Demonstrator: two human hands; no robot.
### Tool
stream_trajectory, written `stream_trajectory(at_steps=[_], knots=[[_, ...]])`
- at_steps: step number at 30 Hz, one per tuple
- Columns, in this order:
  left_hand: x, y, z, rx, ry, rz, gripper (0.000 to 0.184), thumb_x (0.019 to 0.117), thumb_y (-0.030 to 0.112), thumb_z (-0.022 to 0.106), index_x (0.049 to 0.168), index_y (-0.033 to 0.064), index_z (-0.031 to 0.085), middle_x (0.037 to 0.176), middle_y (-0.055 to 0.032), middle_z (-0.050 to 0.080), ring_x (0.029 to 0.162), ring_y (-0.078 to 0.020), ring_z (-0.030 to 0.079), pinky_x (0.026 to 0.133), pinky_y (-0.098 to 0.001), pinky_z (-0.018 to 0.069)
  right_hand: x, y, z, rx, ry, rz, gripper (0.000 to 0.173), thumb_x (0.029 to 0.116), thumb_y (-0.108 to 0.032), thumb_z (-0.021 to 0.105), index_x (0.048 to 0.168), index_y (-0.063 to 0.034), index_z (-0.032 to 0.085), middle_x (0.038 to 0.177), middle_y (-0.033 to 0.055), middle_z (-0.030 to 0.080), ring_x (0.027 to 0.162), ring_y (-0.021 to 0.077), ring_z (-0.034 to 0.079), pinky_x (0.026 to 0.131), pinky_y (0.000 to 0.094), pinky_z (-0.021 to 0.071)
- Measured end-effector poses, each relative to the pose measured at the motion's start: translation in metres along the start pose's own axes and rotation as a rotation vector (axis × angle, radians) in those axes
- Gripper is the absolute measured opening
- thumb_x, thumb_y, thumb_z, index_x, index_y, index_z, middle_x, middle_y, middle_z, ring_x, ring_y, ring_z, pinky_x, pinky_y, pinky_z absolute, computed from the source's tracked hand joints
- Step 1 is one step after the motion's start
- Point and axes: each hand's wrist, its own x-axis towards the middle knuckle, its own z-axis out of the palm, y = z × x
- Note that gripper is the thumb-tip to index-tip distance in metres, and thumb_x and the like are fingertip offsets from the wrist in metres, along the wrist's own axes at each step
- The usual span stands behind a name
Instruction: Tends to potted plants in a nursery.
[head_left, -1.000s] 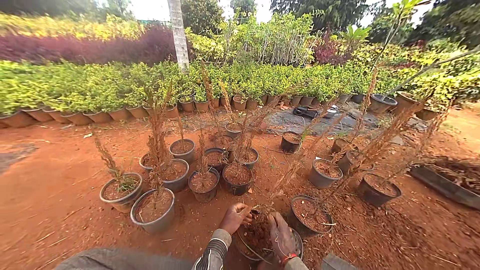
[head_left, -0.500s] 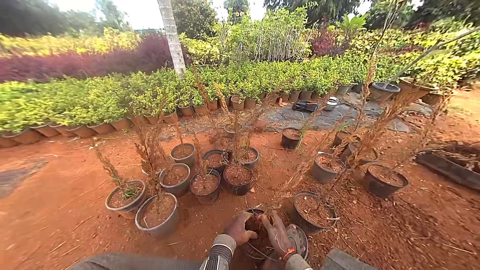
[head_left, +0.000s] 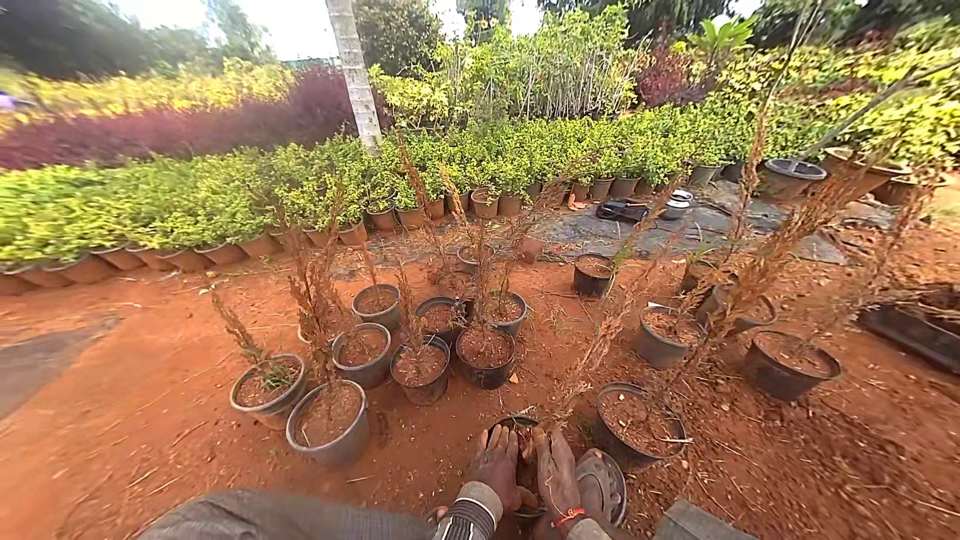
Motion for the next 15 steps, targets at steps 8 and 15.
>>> stream_trajectory(at_steps=[8,15], knots=[[-0.013,0.006,-0.011,0.044,-0.027,-0.009,0.097,0.0886,0.052,0.070,0.160,-0.0001,0.030,0.171,-0.0184,0.021,0.160,-0.0324,0.012,0.128,-0.0557,0.0036,-0.027,-0.014,-0.002,-0.401,-0.192,-0.262,0.041,0.0966,-0.011,0.053,0.130,0.0117,0.062,0.120,0.0254,0.071,0.120,0.0411,0.065,0.113,0.0493,0.0422],[-0.021,0.008,-0.019,0.029,-0.039,-0.045,0.093,0.0893,0.038,0.072,0.161,-0.0009,0.027,0.171,-0.0195,0.020,0.160,-0.0333,0.011,0.128,-0.0555,0.0030,-0.035,-0.028,-0.001,-0.464,-0.181,-0.264,0.040,0.0930,-0.007,0.056,0.127,0.0129,0.064,0.117,0.0265,0.071,0.118,0.0447,0.064,0.109,0.0513,0.0446]])
